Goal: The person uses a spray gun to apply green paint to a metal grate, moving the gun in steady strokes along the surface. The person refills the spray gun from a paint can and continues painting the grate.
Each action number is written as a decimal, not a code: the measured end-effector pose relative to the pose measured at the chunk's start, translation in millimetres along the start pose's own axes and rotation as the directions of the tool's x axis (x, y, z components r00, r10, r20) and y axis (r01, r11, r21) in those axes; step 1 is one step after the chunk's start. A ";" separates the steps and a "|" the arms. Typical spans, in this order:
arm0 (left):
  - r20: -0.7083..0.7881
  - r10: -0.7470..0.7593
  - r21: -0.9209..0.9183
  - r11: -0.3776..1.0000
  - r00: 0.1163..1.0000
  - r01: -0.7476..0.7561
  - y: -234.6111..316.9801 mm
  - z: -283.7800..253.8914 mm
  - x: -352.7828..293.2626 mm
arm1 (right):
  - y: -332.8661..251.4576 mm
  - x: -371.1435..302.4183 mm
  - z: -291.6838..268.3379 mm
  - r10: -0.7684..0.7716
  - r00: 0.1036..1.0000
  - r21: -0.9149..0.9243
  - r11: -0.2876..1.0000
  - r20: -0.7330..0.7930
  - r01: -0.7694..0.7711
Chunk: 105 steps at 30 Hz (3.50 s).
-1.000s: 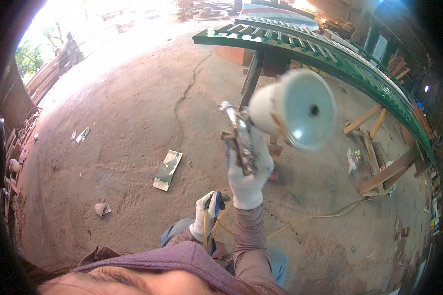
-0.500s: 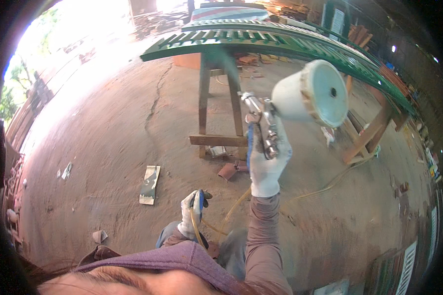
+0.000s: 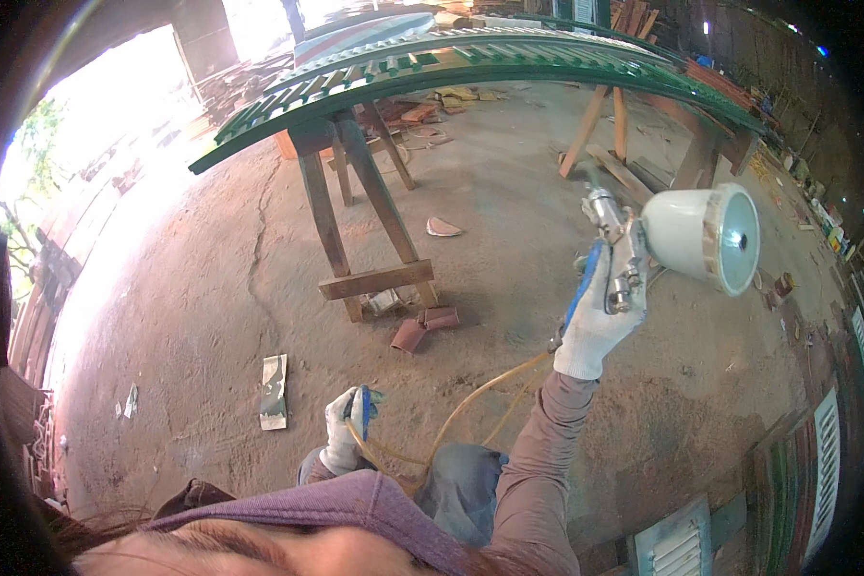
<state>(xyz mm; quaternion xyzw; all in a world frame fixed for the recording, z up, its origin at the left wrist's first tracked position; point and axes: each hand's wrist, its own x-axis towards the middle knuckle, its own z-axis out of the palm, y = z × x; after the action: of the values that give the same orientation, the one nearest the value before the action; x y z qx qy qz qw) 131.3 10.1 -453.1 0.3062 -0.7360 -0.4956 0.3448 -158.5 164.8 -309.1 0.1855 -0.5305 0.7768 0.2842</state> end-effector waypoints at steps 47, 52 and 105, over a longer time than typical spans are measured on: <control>0.421 0.110 0.533 0.773 0.900 -0.344 -7.3 36.4 0.3 | 78.1 135.1 -95.0 -0.211 0.970 -0.030 0.978 -0.119 0.209; 0.419 0.134 0.547 0.752 0.898 -0.367 -12.9 31.4 -3.9 | 65.5 74.2 -87.6 -0.161 0.967 0.069 0.986 0.199 0.150; 0.370 -0.069 0.559 0.813 0.927 -0.163 7.1 -67.6 -15.6 | -61.6 -79.3 131.2 0.377 0.723 0.134 0.831 0.579 -0.540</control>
<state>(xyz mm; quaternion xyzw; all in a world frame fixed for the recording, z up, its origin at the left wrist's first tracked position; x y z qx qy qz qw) 194.3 -10.2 -431.4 0.2780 -0.9110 -0.2874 0.1010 -59.9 40.4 -263.4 0.2935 -0.4956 0.8103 -0.1077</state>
